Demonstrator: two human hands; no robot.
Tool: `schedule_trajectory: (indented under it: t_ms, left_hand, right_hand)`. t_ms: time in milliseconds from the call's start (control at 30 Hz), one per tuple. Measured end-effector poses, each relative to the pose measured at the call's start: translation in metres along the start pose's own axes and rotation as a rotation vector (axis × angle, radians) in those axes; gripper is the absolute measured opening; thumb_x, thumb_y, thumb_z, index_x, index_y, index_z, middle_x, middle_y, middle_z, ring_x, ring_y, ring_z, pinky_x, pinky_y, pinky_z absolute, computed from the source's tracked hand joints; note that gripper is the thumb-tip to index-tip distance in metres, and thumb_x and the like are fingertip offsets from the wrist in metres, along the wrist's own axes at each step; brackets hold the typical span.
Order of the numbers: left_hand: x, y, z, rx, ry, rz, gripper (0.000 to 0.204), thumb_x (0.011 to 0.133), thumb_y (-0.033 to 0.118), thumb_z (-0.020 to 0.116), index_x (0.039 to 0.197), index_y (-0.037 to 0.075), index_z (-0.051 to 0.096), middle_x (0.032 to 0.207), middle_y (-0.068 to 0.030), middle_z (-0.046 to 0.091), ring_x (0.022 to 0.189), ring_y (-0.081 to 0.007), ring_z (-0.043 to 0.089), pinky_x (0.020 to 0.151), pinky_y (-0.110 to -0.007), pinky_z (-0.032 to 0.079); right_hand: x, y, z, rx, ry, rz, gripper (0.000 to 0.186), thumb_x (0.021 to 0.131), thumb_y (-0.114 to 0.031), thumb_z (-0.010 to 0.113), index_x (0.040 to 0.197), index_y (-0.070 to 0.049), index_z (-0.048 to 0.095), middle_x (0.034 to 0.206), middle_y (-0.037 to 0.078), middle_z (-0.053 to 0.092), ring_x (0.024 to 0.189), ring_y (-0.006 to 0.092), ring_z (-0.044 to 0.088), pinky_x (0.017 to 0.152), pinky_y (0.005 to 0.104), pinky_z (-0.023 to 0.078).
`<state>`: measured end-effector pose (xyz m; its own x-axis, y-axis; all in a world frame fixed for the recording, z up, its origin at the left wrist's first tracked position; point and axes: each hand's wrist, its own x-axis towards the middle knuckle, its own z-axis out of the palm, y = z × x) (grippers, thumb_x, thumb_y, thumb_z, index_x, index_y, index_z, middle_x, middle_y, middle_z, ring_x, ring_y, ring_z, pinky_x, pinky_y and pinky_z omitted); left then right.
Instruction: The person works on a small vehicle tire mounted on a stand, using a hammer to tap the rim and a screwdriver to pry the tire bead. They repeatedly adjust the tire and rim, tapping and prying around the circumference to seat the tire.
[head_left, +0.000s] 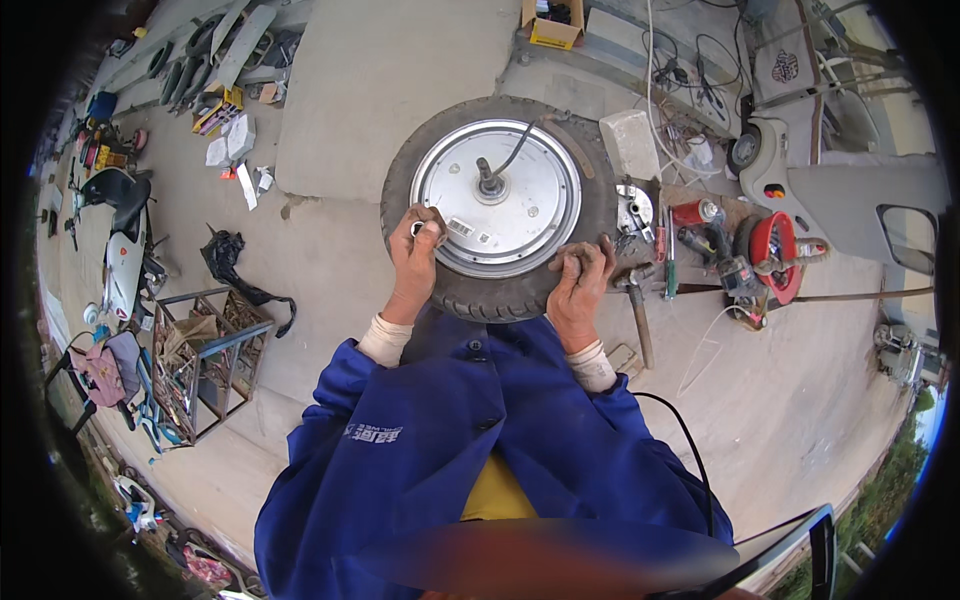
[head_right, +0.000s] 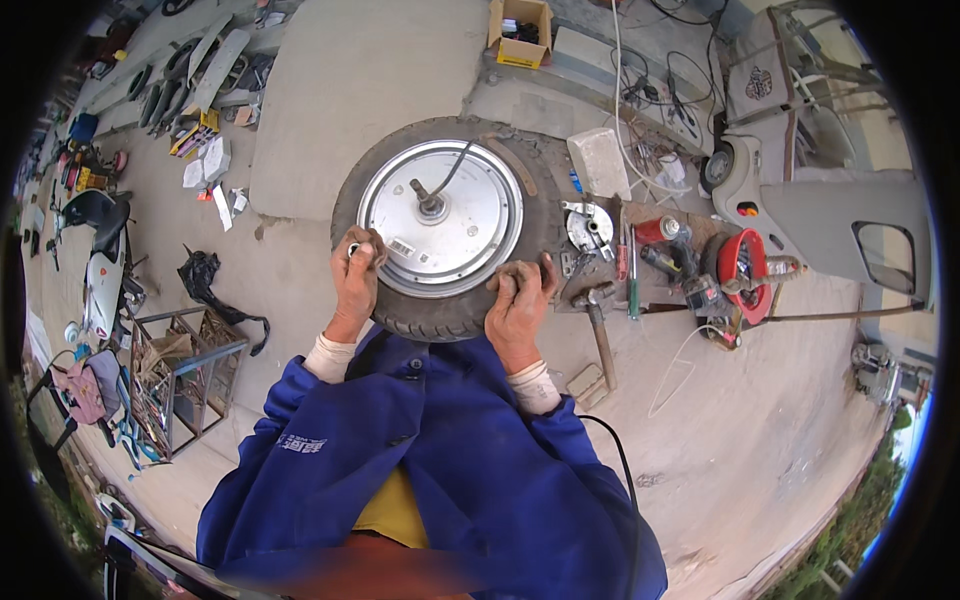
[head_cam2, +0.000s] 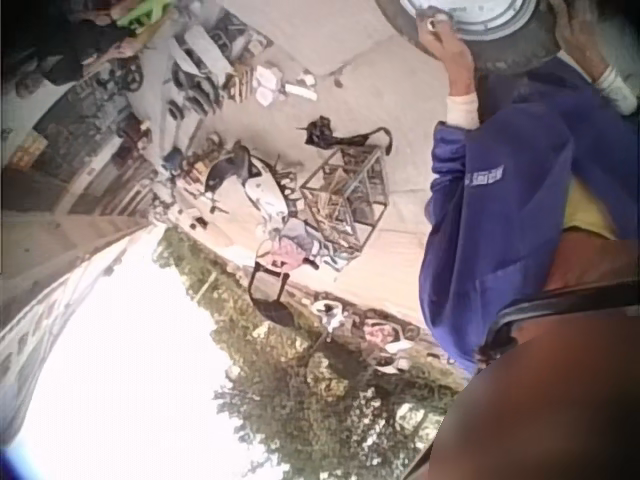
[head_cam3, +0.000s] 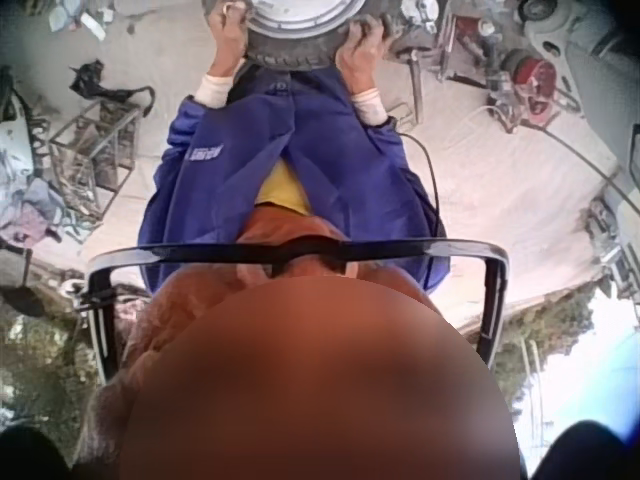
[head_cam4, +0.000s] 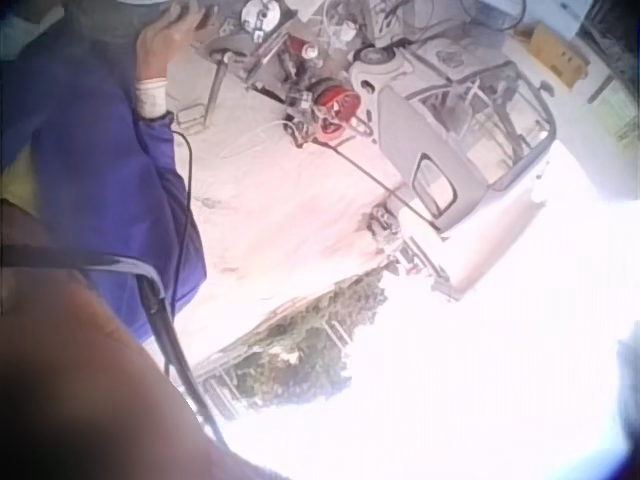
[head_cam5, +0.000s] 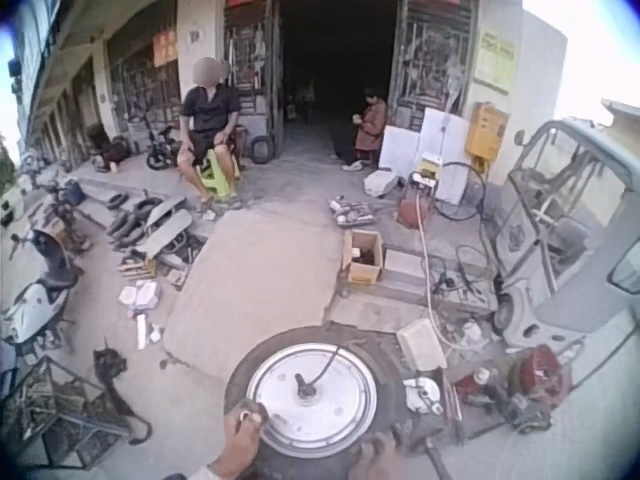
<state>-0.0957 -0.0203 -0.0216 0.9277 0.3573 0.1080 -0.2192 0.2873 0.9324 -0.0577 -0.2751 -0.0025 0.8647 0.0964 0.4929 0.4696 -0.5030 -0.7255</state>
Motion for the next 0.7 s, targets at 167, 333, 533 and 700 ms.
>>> schedule_trajectory:
  t_ms: [167,333,533,700]
  left_hand:
    - [0.013,0.012,0.006,-0.016,-0.02,-0.041,0.023,0.105,0.02,0.068,0.097,0.006,0.052,0.088,-0.0043,0.054,0.082,-0.0144,0.048,0.078,-0.032,0.042]
    - [0.015,0.01,-0.014,0.114,0.078,-0.072,0.014,0.108,0.012,0.063,0.1,0.005,0.055,0.098,-0.0077,0.06,0.092,-0.0179,0.056,0.087,-0.037,0.048]
    - [0.025,0.027,-0.017,0.397,0.023,-0.087,0.014,0.111,0.017,0.059,0.106,0.005,0.064,0.104,-0.0073,0.066,0.096,-0.0178,0.06,0.088,-0.034,0.048]
    - [0.032,0.042,-0.074,1.25,-0.115,0.102,0.04,0.111,0.031,0.06,0.132,-0.003,0.062,0.125,-0.0148,0.069,0.112,-0.0252,0.066,0.106,-0.04,0.048]
  right_hand:
    - [-0.01,-0.003,-0.005,-0.008,0.008,0.055,0.007,0.104,-0.006,0.061,0.111,-0.007,0.06,0.084,0.004,0.068,0.086,0.0256,0.069,0.124,0.0538,0.032]
    - [-0.008,-0.02,0.001,0.043,0.076,0.053,0.021,0.091,-0.004,0.078,0.107,-0.007,0.066,0.087,0.004,0.069,0.089,0.0229,0.069,0.124,0.0517,0.036]
    - [-0.018,-0.021,0.012,0.173,0.149,0.096,0.021,0.093,-0.011,0.067,0.113,-0.007,0.066,0.088,0.002,0.066,0.092,0.0192,0.066,0.127,0.0522,0.035]
    - [-0.024,-0.025,0.012,0.19,0.165,0.082,0.02,0.098,-0.017,0.061,0.115,-0.006,0.066,0.083,0.002,0.059,0.092,0.019,0.064,0.129,0.0529,0.036]
